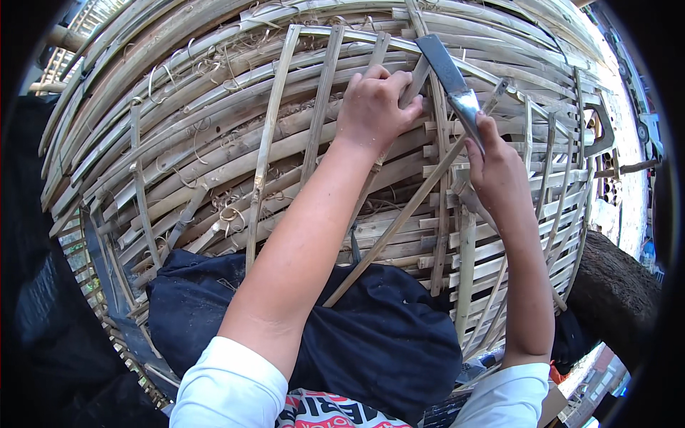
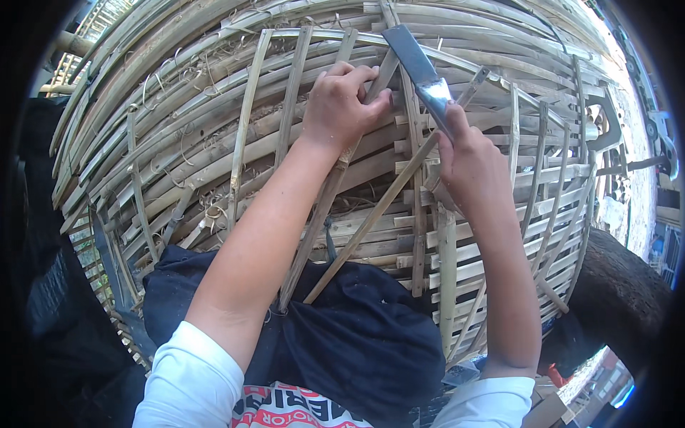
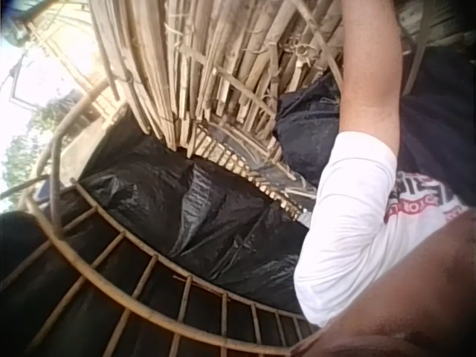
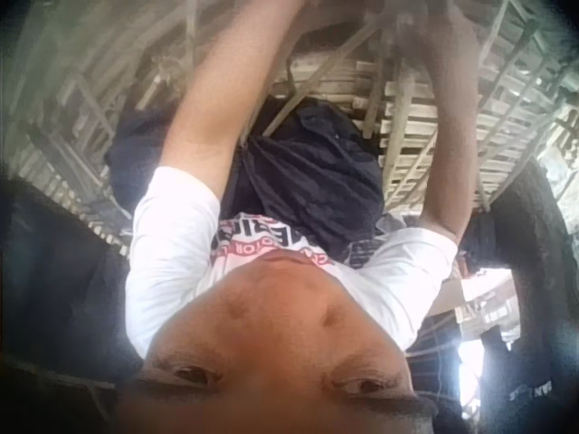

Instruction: The person scrapes thin bamboo slats using a wide metal blade, smoothing their surfaces while sitting on a covered platform.

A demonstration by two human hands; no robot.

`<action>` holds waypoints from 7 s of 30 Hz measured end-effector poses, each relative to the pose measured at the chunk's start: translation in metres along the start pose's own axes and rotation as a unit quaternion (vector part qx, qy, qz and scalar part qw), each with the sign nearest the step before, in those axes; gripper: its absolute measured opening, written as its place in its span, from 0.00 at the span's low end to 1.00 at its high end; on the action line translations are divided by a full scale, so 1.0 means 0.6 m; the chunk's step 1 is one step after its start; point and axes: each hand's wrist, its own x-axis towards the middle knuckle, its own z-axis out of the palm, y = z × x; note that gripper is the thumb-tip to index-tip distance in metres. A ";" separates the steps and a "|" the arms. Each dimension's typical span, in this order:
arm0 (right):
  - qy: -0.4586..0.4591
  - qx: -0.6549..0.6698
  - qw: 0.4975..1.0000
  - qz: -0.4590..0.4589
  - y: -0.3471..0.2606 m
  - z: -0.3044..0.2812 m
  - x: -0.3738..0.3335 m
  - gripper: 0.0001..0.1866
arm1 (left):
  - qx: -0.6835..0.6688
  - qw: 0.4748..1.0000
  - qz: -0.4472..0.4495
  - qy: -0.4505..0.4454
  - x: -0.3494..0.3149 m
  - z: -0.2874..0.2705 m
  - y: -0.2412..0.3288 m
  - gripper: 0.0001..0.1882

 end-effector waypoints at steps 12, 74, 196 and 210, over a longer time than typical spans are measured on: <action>0.054 0.058 0.996 -0.050 -0.032 -0.023 0.016 0.18 | -0.007 1.000 -0.007 0.000 -0.008 -0.003 -0.009 0.17; -0.117 -0.073 0.988 0.065 -0.011 0.000 0.014 0.17 | -0.008 1.000 -0.011 0.003 -0.011 0.002 -0.006 0.16; -0.031 0.162 0.950 0.267 -0.109 0.035 -0.178 0.24 | 0.161 0.943 -0.066 -0.285 -0.150 -0.417 0.109 0.32; 0.010 0.565 0.756 0.330 -0.128 0.028 -0.307 0.26 | 0.225 0.948 -0.194 -0.116 -0.494 -0.686 0.098 0.16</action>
